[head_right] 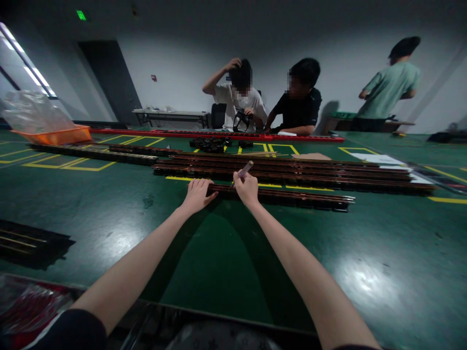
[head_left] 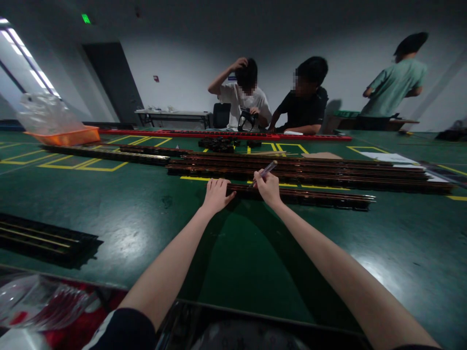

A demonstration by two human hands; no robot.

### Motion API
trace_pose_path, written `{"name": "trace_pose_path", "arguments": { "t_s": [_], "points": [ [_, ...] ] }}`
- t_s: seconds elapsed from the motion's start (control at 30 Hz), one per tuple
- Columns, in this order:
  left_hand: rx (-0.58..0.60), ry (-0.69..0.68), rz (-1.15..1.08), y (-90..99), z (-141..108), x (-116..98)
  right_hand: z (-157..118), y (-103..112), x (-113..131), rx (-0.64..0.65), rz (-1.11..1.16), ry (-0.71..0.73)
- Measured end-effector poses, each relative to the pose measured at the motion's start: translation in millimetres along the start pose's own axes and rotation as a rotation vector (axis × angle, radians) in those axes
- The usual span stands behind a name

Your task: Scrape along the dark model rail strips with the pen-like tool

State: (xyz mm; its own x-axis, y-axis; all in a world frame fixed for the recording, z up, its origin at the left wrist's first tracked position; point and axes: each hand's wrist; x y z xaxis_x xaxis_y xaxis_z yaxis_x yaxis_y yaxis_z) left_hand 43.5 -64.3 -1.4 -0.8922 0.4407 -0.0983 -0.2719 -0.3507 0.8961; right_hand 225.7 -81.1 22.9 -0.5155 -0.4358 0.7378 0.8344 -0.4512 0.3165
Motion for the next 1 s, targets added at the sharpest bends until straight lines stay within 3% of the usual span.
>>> {"name": "trace_pose_path", "arguments": {
  "t_s": [0.47, 1.0],
  "points": [
    [-0.031, -0.012, 0.005, -0.1, -1.9, -0.7, -0.5, -1.3, -1.4, 0.018, 0.031, 0.002],
    [0.015, -0.051, 0.035, 1.7, -2.2, -1.2, 0.0, -1.2, 0.7, -0.016, -0.049, 0.032]
  ]
}}
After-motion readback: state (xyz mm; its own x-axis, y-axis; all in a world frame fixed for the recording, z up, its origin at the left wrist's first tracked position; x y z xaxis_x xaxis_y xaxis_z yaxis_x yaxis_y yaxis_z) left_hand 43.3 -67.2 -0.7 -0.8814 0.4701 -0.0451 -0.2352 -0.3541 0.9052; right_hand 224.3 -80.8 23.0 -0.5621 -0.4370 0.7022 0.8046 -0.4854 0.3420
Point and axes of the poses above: each hand's wrist, its own z-axis towards the middle knuckle, its own y-axis out of the back of the hand, x = y × z, and after that the axes turned 1 degree about y, right-handed
